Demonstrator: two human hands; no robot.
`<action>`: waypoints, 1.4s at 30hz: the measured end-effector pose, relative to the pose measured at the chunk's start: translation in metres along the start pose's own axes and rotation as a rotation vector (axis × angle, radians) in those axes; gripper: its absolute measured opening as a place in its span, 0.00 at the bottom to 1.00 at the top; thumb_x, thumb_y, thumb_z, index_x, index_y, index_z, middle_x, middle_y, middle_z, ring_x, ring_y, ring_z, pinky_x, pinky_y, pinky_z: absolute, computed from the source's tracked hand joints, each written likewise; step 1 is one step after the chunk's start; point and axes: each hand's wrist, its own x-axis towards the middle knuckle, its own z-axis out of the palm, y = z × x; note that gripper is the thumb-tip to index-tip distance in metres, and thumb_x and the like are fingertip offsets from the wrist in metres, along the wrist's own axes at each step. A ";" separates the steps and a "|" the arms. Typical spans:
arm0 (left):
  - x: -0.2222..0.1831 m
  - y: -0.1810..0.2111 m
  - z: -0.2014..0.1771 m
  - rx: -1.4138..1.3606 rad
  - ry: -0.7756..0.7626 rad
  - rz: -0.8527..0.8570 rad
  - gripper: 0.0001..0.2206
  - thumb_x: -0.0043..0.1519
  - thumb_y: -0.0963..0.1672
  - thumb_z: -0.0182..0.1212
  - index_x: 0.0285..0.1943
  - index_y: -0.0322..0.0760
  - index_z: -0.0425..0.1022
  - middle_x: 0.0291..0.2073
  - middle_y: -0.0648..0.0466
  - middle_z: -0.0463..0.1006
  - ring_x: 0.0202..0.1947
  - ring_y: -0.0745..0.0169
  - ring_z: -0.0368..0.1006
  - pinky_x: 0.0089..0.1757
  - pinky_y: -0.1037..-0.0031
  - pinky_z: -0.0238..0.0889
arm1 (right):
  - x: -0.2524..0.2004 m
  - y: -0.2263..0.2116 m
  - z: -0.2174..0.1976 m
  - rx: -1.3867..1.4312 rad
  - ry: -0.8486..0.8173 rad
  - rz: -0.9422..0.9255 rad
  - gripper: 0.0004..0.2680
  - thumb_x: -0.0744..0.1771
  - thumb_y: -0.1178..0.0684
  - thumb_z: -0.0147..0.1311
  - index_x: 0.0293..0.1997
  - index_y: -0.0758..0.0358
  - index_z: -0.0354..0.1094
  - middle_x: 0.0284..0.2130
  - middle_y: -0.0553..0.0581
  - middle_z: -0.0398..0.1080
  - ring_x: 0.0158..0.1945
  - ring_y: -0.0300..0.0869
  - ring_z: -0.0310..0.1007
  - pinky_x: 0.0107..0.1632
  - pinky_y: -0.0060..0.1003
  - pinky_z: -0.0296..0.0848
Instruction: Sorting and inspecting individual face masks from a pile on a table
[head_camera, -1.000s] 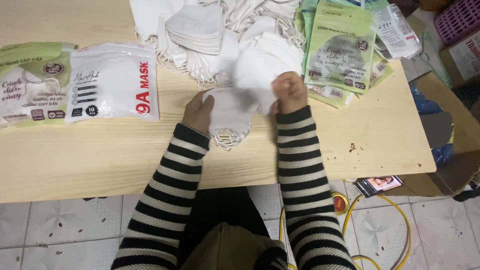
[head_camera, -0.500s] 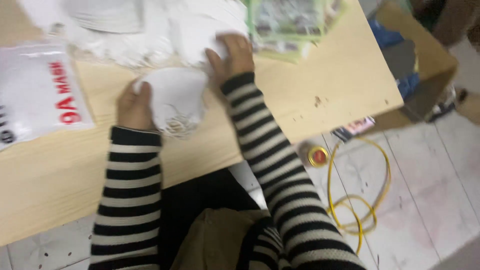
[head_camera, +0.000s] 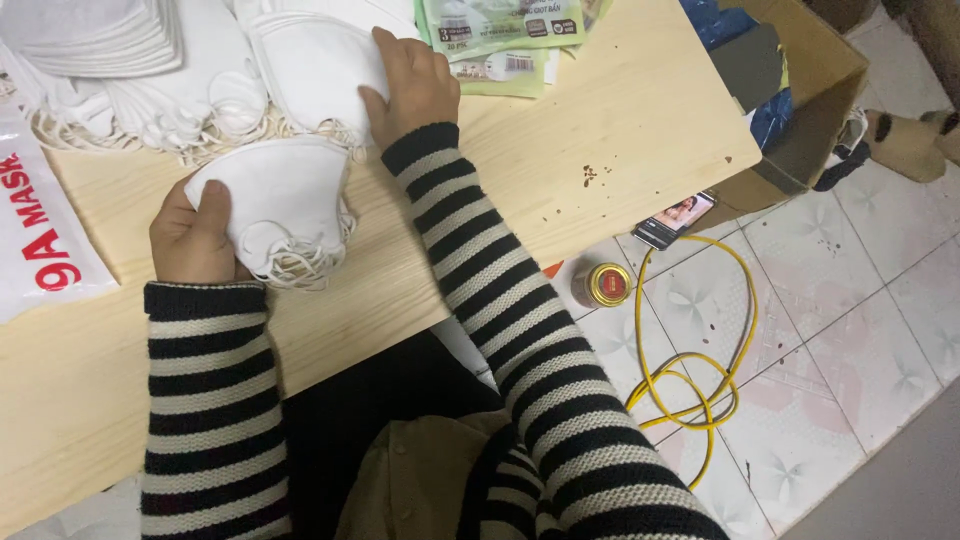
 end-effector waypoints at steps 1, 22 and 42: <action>-0.003 0.005 0.002 0.001 -0.002 -0.001 0.12 0.67 0.45 0.61 0.55 0.36 0.78 0.44 0.53 0.82 0.41 0.68 0.77 0.46 0.76 0.76 | 0.001 -0.004 -0.007 0.000 0.001 0.002 0.25 0.63 0.41 0.64 0.66 0.45 0.58 0.54 0.54 0.70 0.54 0.52 0.70 0.51 0.53 0.73; -0.020 0.041 0.030 0.053 0.130 -0.090 0.18 0.64 0.54 0.61 0.52 0.40 0.80 0.43 0.56 0.83 0.42 0.68 0.79 0.45 0.75 0.78 | -0.019 -0.057 -0.041 1.126 -0.531 0.120 0.04 0.64 0.48 0.59 0.34 0.50 0.69 0.39 0.51 0.75 0.51 0.49 0.76 0.51 0.54 0.81; -0.007 0.007 0.010 0.565 0.131 0.673 0.15 0.72 0.44 0.51 0.56 0.26 0.77 0.55 0.38 0.76 0.56 0.45 0.73 0.58 0.61 0.66 | 0.006 -0.014 -0.024 0.084 -0.071 0.001 0.24 0.59 0.43 0.68 0.58 0.56 0.66 0.54 0.64 0.67 0.54 0.60 0.66 0.53 0.57 0.68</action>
